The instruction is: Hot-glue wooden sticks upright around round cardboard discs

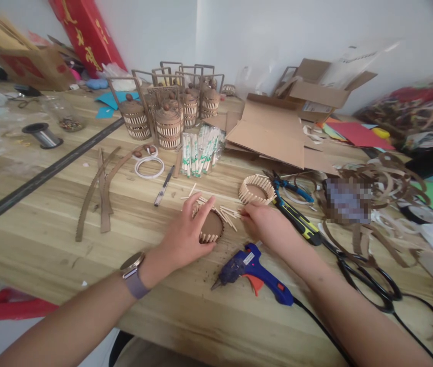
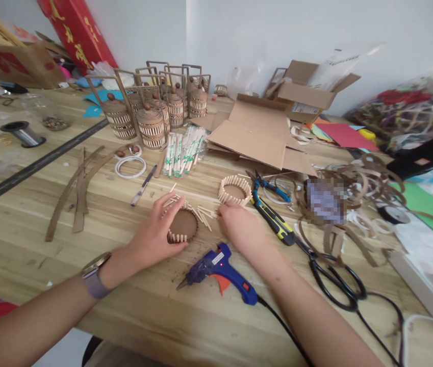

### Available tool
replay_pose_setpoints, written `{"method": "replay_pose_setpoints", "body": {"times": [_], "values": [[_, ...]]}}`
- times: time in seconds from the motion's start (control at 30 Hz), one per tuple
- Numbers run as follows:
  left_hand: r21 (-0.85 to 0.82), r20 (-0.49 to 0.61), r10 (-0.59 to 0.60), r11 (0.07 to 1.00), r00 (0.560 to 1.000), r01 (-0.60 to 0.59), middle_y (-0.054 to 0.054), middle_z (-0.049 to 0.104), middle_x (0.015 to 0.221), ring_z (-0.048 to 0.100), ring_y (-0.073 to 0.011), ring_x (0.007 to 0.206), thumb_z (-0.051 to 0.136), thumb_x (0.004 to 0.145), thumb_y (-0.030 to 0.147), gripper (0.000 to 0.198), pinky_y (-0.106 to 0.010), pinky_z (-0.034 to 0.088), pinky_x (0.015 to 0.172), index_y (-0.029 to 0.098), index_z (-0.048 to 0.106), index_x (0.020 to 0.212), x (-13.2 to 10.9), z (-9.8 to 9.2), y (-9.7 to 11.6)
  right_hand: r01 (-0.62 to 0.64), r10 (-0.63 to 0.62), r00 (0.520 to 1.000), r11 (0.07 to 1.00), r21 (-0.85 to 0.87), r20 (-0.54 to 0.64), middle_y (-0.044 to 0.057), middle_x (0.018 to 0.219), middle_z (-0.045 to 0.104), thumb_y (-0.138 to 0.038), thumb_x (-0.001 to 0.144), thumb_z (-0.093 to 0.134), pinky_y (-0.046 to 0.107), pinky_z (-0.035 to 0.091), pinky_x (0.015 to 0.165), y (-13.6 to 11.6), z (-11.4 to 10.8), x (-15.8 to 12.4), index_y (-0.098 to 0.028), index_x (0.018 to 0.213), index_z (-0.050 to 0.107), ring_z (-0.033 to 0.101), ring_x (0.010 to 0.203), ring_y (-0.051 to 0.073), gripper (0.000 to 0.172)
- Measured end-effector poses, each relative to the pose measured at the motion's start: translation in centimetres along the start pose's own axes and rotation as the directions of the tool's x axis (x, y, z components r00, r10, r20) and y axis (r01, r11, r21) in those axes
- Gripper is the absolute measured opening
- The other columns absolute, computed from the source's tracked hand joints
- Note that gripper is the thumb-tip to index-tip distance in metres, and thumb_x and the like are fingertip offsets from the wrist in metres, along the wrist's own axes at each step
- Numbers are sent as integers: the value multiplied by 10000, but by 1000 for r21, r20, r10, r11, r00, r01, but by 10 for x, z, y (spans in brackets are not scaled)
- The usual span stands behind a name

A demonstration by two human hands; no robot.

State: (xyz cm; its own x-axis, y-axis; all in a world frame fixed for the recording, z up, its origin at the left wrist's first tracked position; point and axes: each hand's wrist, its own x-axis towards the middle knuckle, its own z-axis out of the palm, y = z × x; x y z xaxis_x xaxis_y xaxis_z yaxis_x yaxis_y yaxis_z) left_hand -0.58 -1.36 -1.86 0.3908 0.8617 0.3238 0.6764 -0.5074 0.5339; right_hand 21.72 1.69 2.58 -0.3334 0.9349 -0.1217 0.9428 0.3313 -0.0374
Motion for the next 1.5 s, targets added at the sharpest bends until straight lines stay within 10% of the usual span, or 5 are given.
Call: {"method": "replay_pose_setpoints", "body": {"times": [0.4, 0.7, 1.5], "values": [[-7, 7, -4, 1000, 1000, 4, -169, 252, 1491, 373, -380, 1381, 803, 655, 185, 1003, -526, 454, 1061, 264, 244, 1484, 0, -1, 1, 110, -90, 991, 971, 213, -101, 127, 1065, 691, -95, 913, 477, 298, 475, 859, 2, -2, -7, -154, 1047, 592, 650, 1002, 216, 186], [-7, -6, 8, 1000, 1000, -8, -159, 245, 1494, 422, -381, 1341, 817, 644, 191, 1070, -515, 502, 997, 311, 183, 1497, 0, 2, -2, 130, -156, 987, 661, 739, -34, -37, 666, 600, -172, 828, 563, 224, 413, 559, -27, -6, -22, -210, 816, 582, 541, 592, 123, 44], [-15, -57, 73, 997, 996, -74, -169, 272, 1471, 430, -366, 1335, 785, 710, 247, 973, -506, 485, 1021, 273, 212, 1496, 0, 5, -4, 280, -225, 960, 746, 604, -167, -17, 741, 606, -29, 815, 615, 235, 401, 632, -37, 15, -18, -197, 756, 565, 550, 697, 139, 184]]}}
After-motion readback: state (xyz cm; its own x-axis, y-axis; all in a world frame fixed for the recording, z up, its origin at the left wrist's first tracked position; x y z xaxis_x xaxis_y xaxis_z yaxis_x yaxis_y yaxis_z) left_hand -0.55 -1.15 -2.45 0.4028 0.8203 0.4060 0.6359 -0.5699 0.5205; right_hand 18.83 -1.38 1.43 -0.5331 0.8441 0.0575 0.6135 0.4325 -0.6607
